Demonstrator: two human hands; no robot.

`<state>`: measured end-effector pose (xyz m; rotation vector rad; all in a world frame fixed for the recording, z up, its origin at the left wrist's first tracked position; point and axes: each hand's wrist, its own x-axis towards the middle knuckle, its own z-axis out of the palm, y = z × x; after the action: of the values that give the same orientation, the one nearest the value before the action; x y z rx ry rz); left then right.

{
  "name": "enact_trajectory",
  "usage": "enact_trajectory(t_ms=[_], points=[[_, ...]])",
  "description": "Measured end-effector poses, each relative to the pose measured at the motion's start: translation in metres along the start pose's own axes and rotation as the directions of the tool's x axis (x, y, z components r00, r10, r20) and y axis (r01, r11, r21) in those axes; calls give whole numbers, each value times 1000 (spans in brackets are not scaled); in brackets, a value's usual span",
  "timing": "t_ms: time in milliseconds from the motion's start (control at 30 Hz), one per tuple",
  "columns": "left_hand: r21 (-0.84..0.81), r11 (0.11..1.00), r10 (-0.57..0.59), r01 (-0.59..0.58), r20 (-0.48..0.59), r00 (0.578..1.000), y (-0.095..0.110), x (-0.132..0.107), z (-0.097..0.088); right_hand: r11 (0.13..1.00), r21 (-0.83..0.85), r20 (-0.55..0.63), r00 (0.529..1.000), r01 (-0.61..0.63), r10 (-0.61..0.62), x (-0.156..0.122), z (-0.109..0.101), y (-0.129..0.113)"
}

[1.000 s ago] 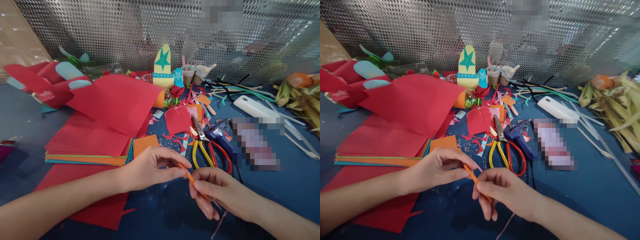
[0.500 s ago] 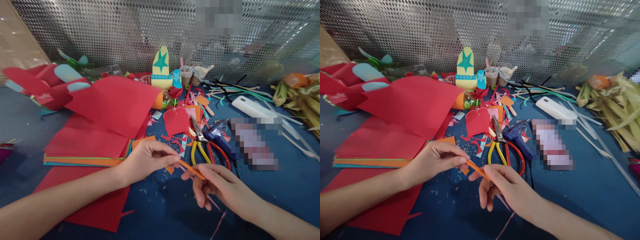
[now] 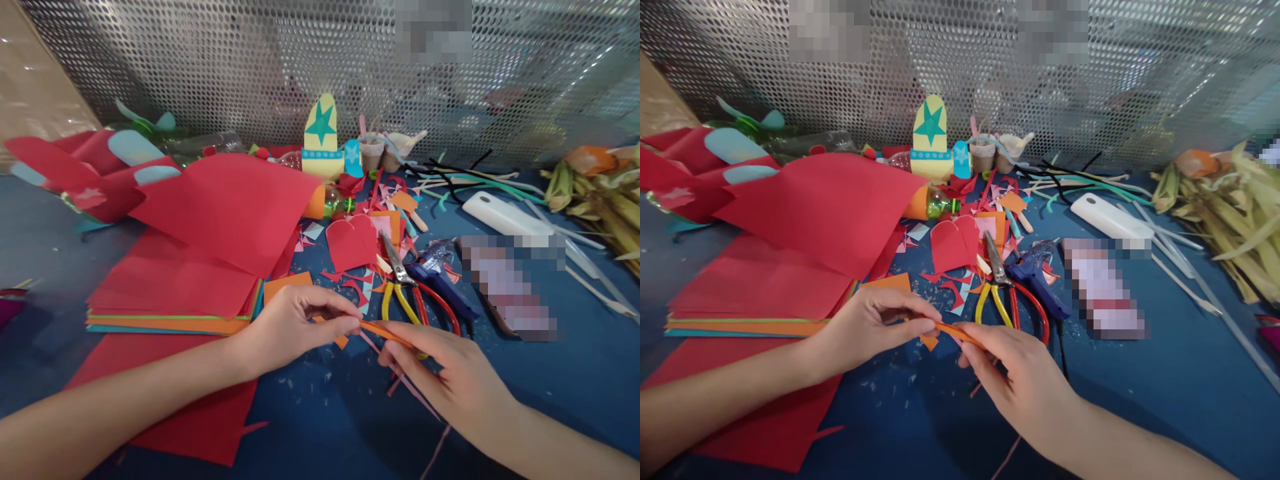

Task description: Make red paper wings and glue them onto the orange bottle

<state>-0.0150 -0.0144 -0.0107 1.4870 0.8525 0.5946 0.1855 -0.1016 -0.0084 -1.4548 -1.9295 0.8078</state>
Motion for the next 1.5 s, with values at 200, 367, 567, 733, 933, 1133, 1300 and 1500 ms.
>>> enact_trajectory(t_ms=[200,367,567,733,933,1133,1300,1500], points=[[-314,939,-102,142,140,985,-2,1,2,980,164,88,991,-112,98,-1,0,1],[-435,867,-149,244,241,959,-5,0,8,939,260,236,958,-225,164,-2,1,3],[-374,917,-70,135,181,981,-5,-3,10,983,151,168,982,-106,80,-3,2,3],[-395,906,-85,152,181,980,-9,1,9,952,-301,-71,995,51,-76,5,-15,7],[-400,896,-118,191,201,973,-13,2,9,456,-873,-272,948,-172,-164,21,-47,46],[-492,847,-116,203,202,973,-12,2,7,447,-878,-227,971,-170,-77,22,-49,69],[-504,833,-141,229,206,968,-10,3,5,532,-829,-239,969,-170,-63,21,-44,76],[-506,829,-175,237,169,970,-9,3,5,669,-700,-371,928,-249,-43,24,-46,58]])
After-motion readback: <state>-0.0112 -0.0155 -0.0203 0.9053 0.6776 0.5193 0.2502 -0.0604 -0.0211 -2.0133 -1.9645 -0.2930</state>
